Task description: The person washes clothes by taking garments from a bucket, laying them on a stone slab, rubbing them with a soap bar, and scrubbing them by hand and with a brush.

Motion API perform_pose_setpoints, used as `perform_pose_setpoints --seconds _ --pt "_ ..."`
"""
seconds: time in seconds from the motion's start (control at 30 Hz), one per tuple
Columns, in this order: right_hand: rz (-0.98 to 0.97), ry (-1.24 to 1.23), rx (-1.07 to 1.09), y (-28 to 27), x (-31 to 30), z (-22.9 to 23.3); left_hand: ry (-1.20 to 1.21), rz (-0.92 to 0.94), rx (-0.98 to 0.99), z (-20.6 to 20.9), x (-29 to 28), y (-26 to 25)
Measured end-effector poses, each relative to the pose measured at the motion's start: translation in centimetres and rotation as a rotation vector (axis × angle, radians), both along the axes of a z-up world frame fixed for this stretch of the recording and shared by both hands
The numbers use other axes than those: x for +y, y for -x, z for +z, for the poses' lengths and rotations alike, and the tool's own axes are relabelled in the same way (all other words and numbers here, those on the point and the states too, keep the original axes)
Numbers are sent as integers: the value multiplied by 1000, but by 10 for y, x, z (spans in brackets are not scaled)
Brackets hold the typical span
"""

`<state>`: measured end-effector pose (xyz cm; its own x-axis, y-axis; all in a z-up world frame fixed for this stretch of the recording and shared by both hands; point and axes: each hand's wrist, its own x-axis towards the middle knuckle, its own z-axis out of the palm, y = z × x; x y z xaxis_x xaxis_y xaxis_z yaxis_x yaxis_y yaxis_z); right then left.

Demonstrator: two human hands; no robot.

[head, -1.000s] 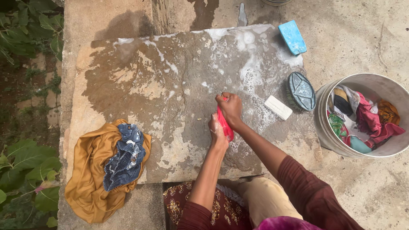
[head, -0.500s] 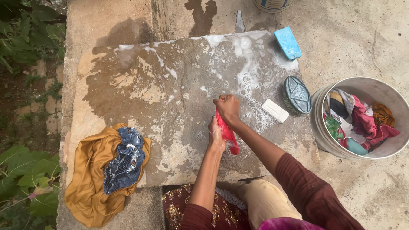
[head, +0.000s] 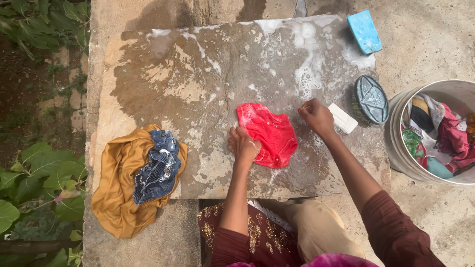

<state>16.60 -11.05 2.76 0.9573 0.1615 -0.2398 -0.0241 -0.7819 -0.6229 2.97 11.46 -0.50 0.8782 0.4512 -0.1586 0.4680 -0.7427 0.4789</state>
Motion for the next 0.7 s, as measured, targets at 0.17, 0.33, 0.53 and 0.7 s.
perform_pose_setpoints --seconds 0.17,0.33,0.53,0.7 --pt "356 -59 -499 88 90 -98 13 375 -89 -35 -19 -23" --pt "-277 -517 -42 36 119 -97 1179 515 -395 -53 -60 -24" --pt "-168 -451 141 103 124 -7 1440 943 -511 -40 -28 -32" --pt "-209 -261 -107 49 119 -53 1209 645 -474 -41 -62 -27"
